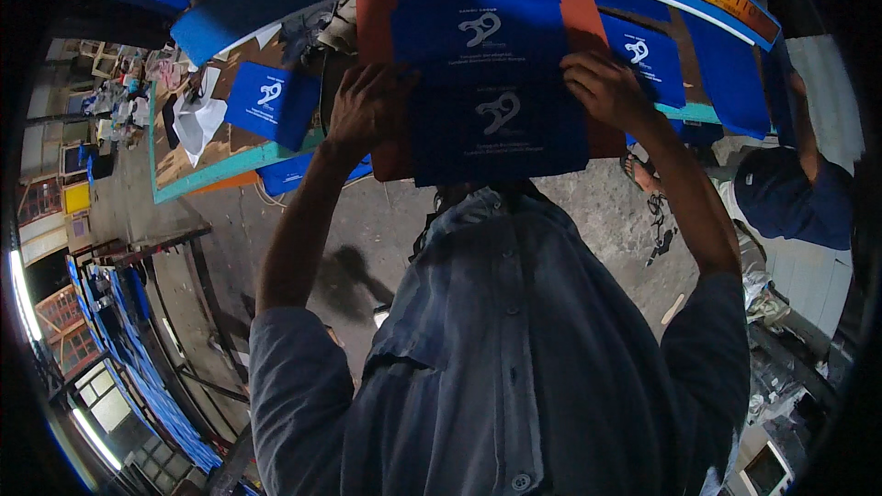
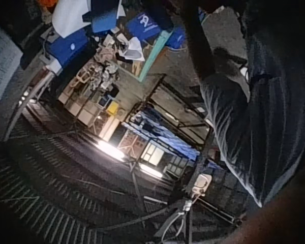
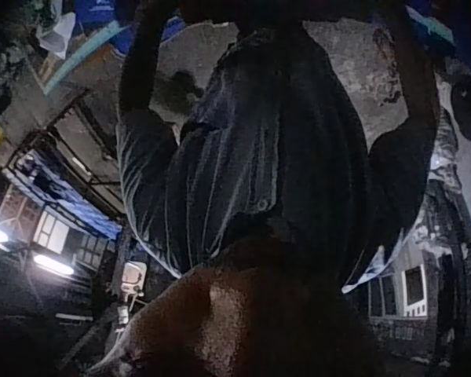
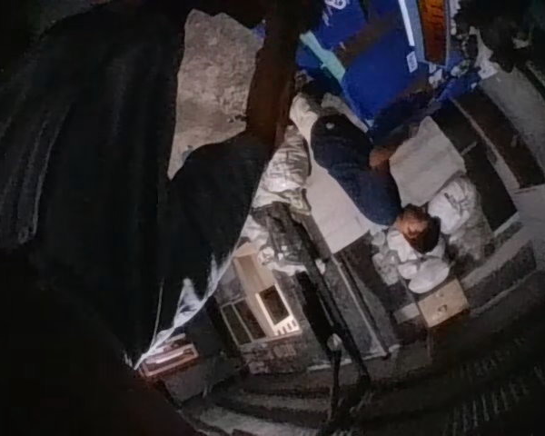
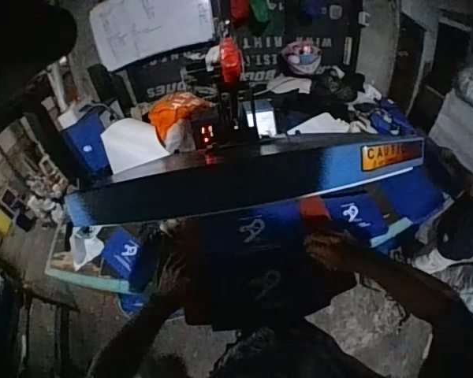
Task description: The person places a white sheet onto a heat press, closes the press, and then removes the sheet. They then place a blue printed sheet onto a red board, align it, and press it again. The person repeats this process with additional blue sheets, stacking them on the board.
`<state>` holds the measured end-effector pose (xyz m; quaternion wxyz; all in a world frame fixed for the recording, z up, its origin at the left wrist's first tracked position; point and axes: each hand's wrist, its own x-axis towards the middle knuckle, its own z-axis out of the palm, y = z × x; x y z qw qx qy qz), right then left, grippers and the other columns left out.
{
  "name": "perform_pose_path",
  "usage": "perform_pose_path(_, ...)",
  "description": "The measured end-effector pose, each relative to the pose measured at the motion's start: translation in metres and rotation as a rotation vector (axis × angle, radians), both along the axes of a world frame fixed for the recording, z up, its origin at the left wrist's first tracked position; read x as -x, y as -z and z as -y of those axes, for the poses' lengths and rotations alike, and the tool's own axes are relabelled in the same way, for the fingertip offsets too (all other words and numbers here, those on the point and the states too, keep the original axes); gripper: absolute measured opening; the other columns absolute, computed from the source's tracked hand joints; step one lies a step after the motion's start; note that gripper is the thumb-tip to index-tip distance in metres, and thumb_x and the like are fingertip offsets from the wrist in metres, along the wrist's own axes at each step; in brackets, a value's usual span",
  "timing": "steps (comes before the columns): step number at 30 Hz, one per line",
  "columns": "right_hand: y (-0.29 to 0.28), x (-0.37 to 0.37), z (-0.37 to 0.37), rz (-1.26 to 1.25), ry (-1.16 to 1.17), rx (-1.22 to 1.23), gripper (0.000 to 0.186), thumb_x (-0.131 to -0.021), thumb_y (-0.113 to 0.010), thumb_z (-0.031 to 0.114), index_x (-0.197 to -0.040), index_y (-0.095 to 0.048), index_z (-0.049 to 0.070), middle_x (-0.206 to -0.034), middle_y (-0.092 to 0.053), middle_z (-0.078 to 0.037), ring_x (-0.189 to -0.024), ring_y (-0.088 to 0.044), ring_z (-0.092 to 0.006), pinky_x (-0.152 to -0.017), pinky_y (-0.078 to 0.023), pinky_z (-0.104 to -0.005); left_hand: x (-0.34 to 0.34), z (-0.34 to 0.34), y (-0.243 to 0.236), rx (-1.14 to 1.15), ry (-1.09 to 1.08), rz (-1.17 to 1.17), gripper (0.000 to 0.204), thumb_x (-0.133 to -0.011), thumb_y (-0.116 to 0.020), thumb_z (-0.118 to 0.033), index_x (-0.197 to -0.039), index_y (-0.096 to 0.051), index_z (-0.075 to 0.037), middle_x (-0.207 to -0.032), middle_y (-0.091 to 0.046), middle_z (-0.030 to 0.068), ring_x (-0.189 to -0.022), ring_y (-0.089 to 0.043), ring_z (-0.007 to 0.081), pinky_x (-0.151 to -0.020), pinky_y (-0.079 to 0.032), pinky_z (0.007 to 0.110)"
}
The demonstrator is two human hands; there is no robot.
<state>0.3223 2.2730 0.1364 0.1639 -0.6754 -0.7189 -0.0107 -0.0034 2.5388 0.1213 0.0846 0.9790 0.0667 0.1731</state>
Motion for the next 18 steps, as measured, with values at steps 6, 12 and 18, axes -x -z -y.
perform_pose_path(6, 0.001, 0.014, -0.002, 0.071, -0.064, -0.025, 0.036, -0.09, -0.074, 0.03, -0.122, -0.071, 0.012, -0.135, -0.064, -0.005, -0.128, -0.058, -0.0271, -0.11, -0.045, -0.044, 0.0, 0.012, -0.004, -0.043, 0.032, -0.009, 0.049, -0.093, -0.065, -0.046, -0.131, -0.068, -0.015, -0.142, -0.057, 0.0111, -0.133, -0.051, 0.0326, -0.114, -0.033, 0.051)
perform_pose_path(12, 0.002, 0.04, -0.019, -0.091, -0.058, -0.064, 0.038, -0.093, -0.072, 0.035, -0.126, -0.071, 0.016, -0.136, -0.065, -0.006, -0.13, -0.057, -0.03, -0.112, -0.042, -0.0459, -0.015, 0.032, -0.011, 0.16, 0.078, -0.011, 0.052, -0.089, -0.069, -0.052, -0.126, -0.071, -0.016, -0.136, -0.061, 0.0121, -0.133, -0.051, 0.0322, -0.115, -0.031, 0.051)
perform_pose_path(18, 0.01, 0.012, -0.055, -0.166, 0.085, -0.175, 0.035, -0.097, -0.067, 0.034, -0.128, -0.069, 0.019, -0.124, -0.069, -0.011, -0.118, -0.064, -0.0303, -0.104, -0.049, -0.0437, -0.042, -0.019, 0.009, 0.203, -0.112, -0.108, 0.035, -0.092, -0.065, -0.034, -0.118, -0.071, -0.012, -0.111, -0.071, 0.0147, -0.101, -0.066, 0.0374, -0.089, -0.052, 0.048)
